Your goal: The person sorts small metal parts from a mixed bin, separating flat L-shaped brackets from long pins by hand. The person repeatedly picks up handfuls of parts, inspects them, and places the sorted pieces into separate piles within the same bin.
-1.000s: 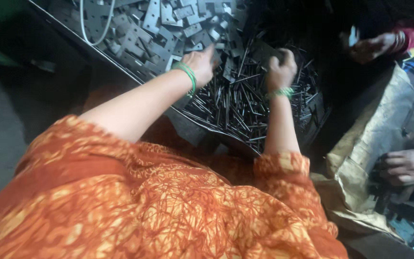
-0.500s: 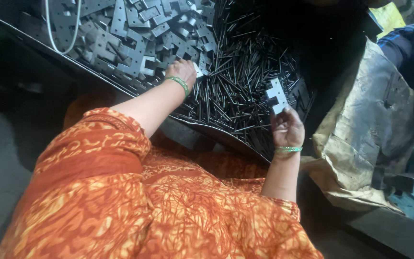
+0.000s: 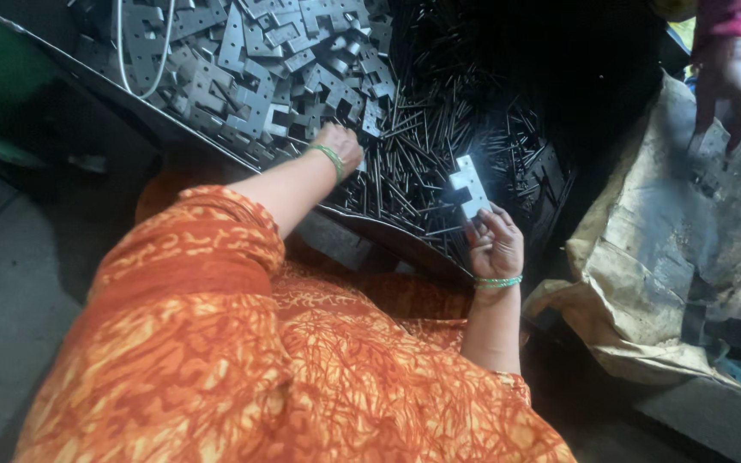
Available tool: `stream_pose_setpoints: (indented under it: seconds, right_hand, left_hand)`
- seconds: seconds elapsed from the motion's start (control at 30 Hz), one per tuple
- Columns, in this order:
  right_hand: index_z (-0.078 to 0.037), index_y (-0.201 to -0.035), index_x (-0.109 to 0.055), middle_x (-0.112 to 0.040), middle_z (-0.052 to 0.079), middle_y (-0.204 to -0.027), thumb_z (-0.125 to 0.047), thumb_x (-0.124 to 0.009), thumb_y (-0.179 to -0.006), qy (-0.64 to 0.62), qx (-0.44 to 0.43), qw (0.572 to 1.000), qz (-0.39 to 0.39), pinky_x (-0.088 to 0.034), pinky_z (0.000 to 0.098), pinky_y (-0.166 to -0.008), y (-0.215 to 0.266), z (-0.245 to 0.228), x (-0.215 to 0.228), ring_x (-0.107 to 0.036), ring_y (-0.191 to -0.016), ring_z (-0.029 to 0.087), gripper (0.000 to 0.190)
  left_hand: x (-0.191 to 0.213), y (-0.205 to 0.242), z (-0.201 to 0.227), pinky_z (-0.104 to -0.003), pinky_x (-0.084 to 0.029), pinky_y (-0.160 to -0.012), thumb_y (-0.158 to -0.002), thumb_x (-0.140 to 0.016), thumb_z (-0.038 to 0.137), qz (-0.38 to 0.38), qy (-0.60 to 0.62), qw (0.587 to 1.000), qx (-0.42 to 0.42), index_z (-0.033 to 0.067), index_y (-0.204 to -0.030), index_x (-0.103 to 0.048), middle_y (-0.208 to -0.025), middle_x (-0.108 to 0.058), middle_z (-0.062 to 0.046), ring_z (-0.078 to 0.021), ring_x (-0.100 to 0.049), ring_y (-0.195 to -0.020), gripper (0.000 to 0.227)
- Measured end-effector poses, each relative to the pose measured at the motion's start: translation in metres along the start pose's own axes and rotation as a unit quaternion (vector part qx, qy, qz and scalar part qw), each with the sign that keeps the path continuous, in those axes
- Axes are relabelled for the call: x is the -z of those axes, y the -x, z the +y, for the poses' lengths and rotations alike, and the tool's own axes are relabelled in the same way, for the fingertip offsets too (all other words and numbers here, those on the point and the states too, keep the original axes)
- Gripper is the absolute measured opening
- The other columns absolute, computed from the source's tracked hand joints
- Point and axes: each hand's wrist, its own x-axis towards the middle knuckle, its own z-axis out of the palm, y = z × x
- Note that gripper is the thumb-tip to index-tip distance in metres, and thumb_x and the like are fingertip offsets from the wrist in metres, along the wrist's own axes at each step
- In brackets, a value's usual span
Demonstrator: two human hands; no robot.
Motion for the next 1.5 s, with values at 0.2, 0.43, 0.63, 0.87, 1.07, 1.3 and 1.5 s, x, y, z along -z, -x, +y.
stream_pose_setpoints:
  seconds: [0.2, 0.43, 0.63, 0.87, 1.07, 1.3, 1.5]
  right_hand:
    - [0.006, -0.128, -0.057, -0.071, 0.018, -0.117, 0.009, -0.062, -0.093, -0.072, 0.032, 0.995, -0.059, -0.062, 0.0381, -0.093, 0.03, -0.013, 0.016, -0.073, -0.102, 0.026, 0.036]
    - [-0.003, -0.141, -0.052, -0.066, 0.016, -0.127, 0.018, -0.057, -0.086, -0.089, 0.011, 0.994, -0.055, -0.061, 0.045, -0.098, 0.04, 0.016, -0.013, -0.069, -0.112, 0.031, 0.059]
    - [0.002, -0.147, -0.055, -0.065, 0.022, -0.133, 0.018, -0.058, -0.093, 0.047, 0.128, 0.987, -0.086, -0.061, 0.0425, -0.098, 0.043, 0.016, -0.055, -0.071, -0.115, 0.034, 0.056]
    - [-0.003, -0.146, -0.053, -0.063, 0.022, -0.138, 0.0, -0.071, -0.09, 0.629, 0.448, 0.613, -0.164, -0.055, 0.0393, -0.101, 0.058, 0.035, -0.103, -0.064, -0.125, 0.038, 0.059]
    - [0.003, -0.151, -0.053, -0.065, 0.024, -0.142, 0.009, -0.058, -0.097, 0.396, 0.292, 0.868, -0.071, -0.056, 0.0428, -0.107, 0.051, 0.025, -0.085, -0.066, -0.124, 0.035, 0.054]
    - [0.008, -0.14, -0.056, -0.066, 0.021, -0.127, 0.005, -0.054, -0.089, -0.153, 0.077, 0.984, -0.053, -0.06, 0.0433, -0.097, 0.053, -0.027, -0.018, -0.071, -0.108, 0.03, 0.051]
    - [0.006, -0.132, -0.051, -0.063, 0.02, -0.134, 0.016, -0.062, -0.086, 0.333, 0.502, 0.742, 0.295, -0.06, 0.0441, -0.105, 0.015, -0.151, 0.129, -0.069, -0.12, 0.03, 0.049]
  left_hand:
    - [0.02, -0.002, -0.028, -0.048, -0.057, -0.078, -0.096, -0.056, 0.009, 0.109, 0.184, 0.976, -0.029, 0.0011, -0.117, -0.063, -0.105, -0.073, -0.019, -0.0351, -0.072, -0.096, 0.023]
    - [0.056, 0.023, -0.041, -0.037, -0.059, -0.086, -0.097, -0.059, 0.003, 0.298, 0.87, 0.37, 0.13, 0.0047, -0.109, -0.068, -0.105, -0.074, -0.013, -0.022, -0.072, -0.093, 0.016]
    - [0.068, 0.06, 0.009, -0.041, -0.06, -0.095, -0.098, -0.054, -0.001, 0.136, 0.983, 0.119, 0.045, -0.0017, -0.109, -0.065, -0.104, -0.075, -0.016, -0.0259, -0.074, -0.1, 0.016]
    - [0.093, 0.053, 0.091, -0.044, -0.058, -0.086, -0.098, -0.049, 0.058, -0.016, 0.995, 0.097, 0.011, 0.001, -0.116, -0.06, -0.103, -0.07, -0.017, -0.028, -0.069, -0.095, 0.061]
    - [0.08, 0.013, 0.099, -0.044, -0.053, -0.083, -0.089, -0.071, 0.047, -0.069, 0.891, 0.448, 0.022, 0.0136, -0.14, -0.048, -0.127, -0.066, -0.013, -0.0197, -0.064, -0.103, 0.065]
    - [0.044, -0.023, -0.062, -0.053, -0.051, -0.096, -0.109, -0.05, 0.026, 0.191, 0.316, 0.909, 0.194, -0.0018, -0.107, -0.071, -0.113, -0.068, -0.027, -0.0436, -0.065, -0.108, 0.035]
    - [0.027, -0.021, -0.079, -0.054, -0.04, -0.104, -0.081, -0.075, 0.029, 0.143, 0.079, 0.981, 0.106, 0.0099, -0.135, -0.064, -0.136, -0.057, -0.017, -0.0379, -0.048, -0.132, 0.058]
